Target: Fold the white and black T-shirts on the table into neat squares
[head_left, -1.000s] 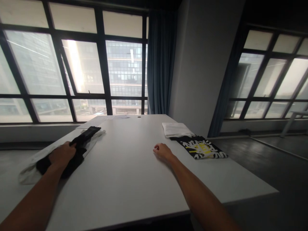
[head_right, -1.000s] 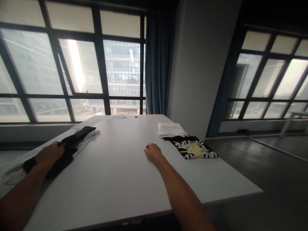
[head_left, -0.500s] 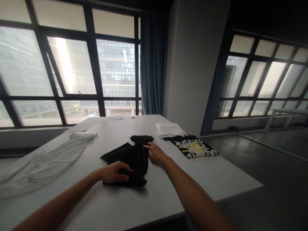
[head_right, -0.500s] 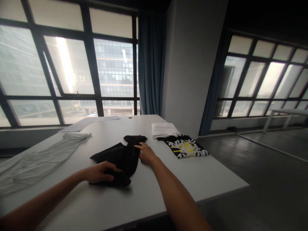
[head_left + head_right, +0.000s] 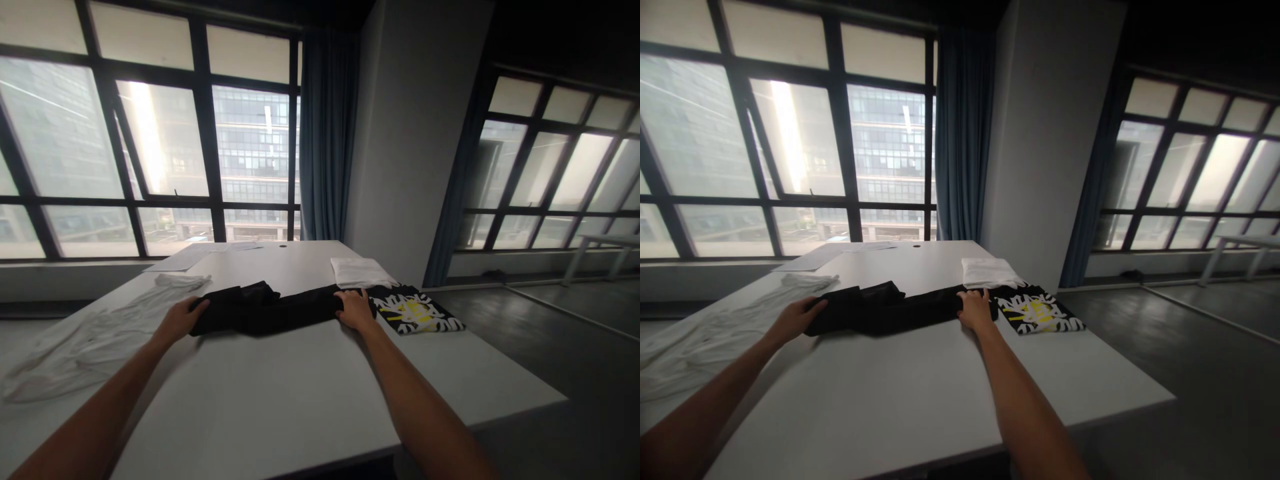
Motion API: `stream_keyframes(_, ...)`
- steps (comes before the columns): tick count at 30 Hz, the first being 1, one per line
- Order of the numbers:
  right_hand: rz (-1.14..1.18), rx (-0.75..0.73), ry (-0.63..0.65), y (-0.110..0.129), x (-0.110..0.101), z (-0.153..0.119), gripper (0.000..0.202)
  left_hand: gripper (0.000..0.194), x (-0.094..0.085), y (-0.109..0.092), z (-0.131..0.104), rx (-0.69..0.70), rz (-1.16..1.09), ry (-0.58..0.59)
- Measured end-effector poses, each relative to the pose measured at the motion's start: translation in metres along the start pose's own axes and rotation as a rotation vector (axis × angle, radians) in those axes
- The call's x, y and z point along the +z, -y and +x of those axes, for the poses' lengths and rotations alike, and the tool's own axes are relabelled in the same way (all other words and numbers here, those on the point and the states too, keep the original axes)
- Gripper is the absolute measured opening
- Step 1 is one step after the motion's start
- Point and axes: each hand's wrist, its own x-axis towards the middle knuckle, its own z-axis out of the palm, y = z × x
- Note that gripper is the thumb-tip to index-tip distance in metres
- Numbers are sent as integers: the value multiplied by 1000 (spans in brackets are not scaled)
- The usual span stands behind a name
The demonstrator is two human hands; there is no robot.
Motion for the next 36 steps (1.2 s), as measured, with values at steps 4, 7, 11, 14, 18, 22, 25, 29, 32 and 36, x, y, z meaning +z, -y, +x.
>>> stream_keyframes(4,19,123,-87,-19,-8,4,18,48,-9,4,3,-45,-8,-161)
stream_keyframes(7,220,105,-130,-27,-12,6,21,49,-22,2,1,-75,-196,-274)
stream_keyframes(11,479,19,29,-34,-12,5,28,57,-36,1,-4,-119,-690,-64)
stream_keyframes(14,612,4,121,-37,-12,4,56,69,-42,-2,-6,-137,-800,145)
stream_keyframes(18,670,66,136,-39,-9,5,70,78,-36,-9,-8,4,-544,319)
stream_keyframes(22,562,8,193,-42,0,4,41,73,-14,-5,-14,135,-92,442)
stream_keyframes(25,503,-26,326,-47,9,2,47,78,4,8,-16,172,59,591)
stream_keyframes(29,357,57,394,-53,18,3,62,91,5,30,-11,144,145,680)
stream_keyframes(32,257,165,386,-55,21,6,62,115,-9,42,-9,53,319,712)
stream_keyframes(36,162,259,379,-54,20,7,59,129,-23,39,-15,-11,554,813)
